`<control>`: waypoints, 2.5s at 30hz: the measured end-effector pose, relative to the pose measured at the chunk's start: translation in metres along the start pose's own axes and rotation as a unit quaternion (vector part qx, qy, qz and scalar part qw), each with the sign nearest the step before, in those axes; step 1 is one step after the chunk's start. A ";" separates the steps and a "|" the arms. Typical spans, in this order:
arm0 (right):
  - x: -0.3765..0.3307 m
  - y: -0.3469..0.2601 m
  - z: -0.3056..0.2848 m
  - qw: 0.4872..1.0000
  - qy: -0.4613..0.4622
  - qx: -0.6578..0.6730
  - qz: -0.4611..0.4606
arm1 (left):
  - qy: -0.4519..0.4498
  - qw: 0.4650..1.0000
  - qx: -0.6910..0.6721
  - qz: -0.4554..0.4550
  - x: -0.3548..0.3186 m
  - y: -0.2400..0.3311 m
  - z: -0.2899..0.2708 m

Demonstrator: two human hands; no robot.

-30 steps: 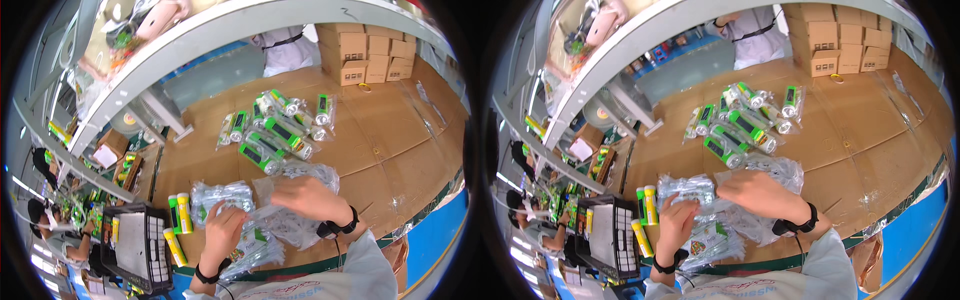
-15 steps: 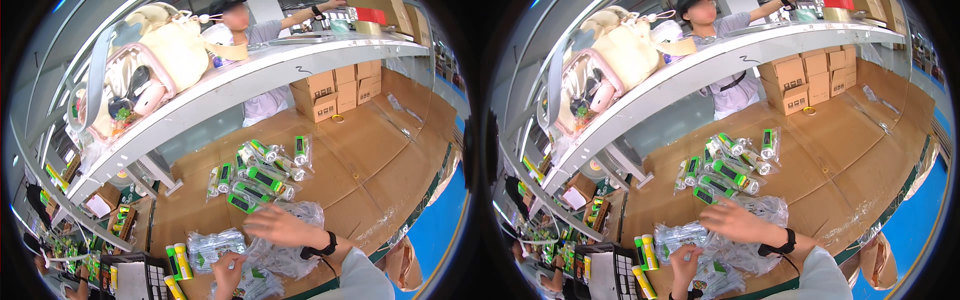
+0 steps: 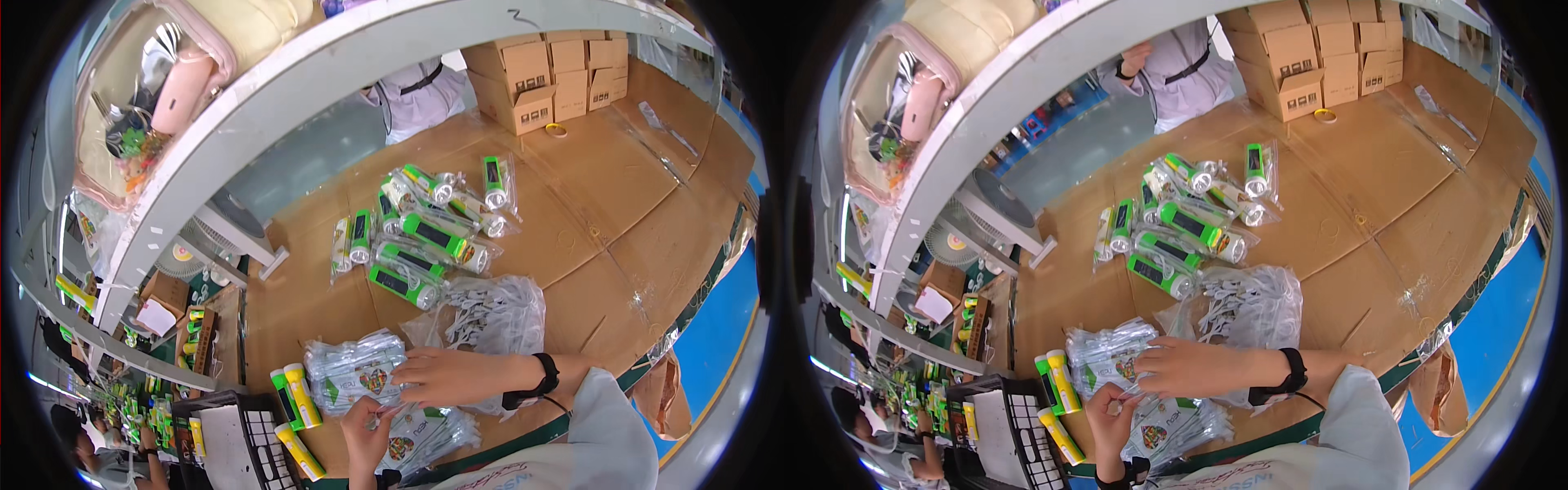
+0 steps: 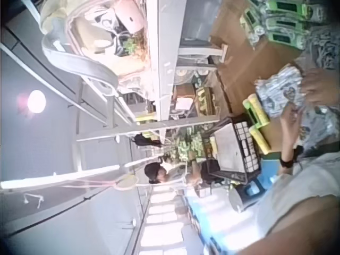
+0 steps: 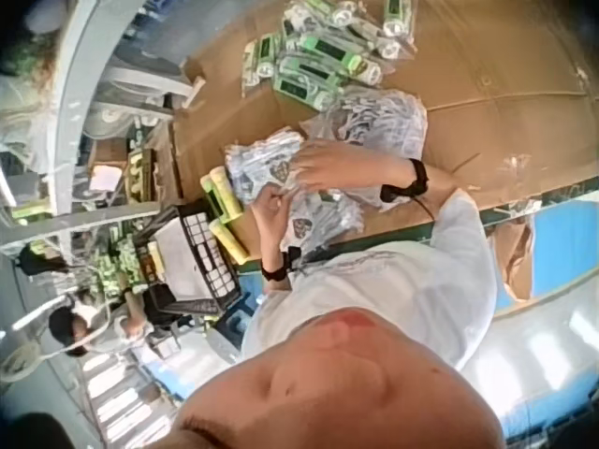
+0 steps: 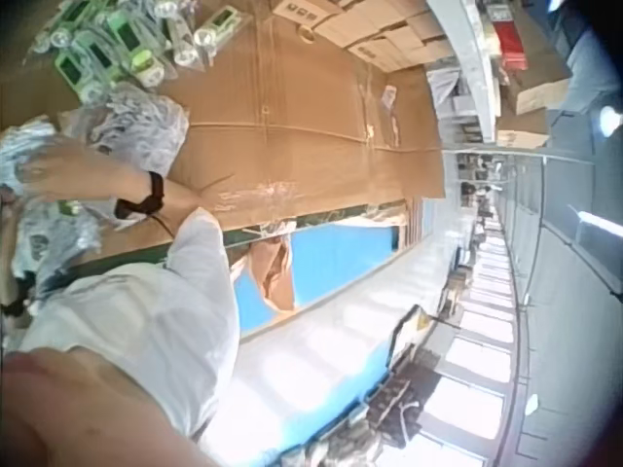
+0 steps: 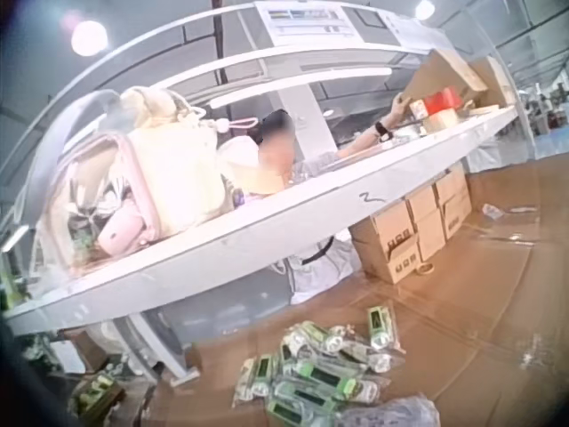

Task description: Packing flashlights into plastic bags on a factory assembly line.

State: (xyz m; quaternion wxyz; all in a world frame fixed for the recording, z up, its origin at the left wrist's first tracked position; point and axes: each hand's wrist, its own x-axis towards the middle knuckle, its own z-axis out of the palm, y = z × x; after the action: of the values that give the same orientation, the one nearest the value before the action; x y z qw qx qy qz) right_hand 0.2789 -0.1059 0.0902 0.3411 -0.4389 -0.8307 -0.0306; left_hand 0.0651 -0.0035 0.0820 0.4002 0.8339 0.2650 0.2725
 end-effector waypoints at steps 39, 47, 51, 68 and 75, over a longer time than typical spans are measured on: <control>0.207 0.084 0.285 0.912 -0.110 -0.358 -0.167 | -0.016 0.999 -0.039 -0.006 -0.119 0.000 -0.135; 0.170 0.068 0.106 0.947 0.062 0.309 0.068 | -0.060 0.996 0.034 0.059 -0.075 -0.008 -0.126; 0.130 0.041 0.059 0.794 0.041 0.581 0.173 | -0.042 0.992 0.097 0.063 -0.038 -0.018 -0.102; 0.007 -0.045 0.003 0.925 -0.086 0.308 0.204 | -0.185 0.938 0.072 0.283 -0.012 0.029 -0.043; -0.012 -0.069 0.051 0.947 -0.176 -0.113 0.242 | -0.283 0.929 0.109 0.214 -0.035 0.004 -0.049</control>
State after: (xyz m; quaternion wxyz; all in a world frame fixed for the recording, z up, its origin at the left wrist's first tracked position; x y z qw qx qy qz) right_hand 0.2040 -0.1386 0.0613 0.1345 -0.6608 -0.7375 0.0374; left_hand 0.0080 -0.0027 0.1028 0.2975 0.9517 -0.0155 0.0740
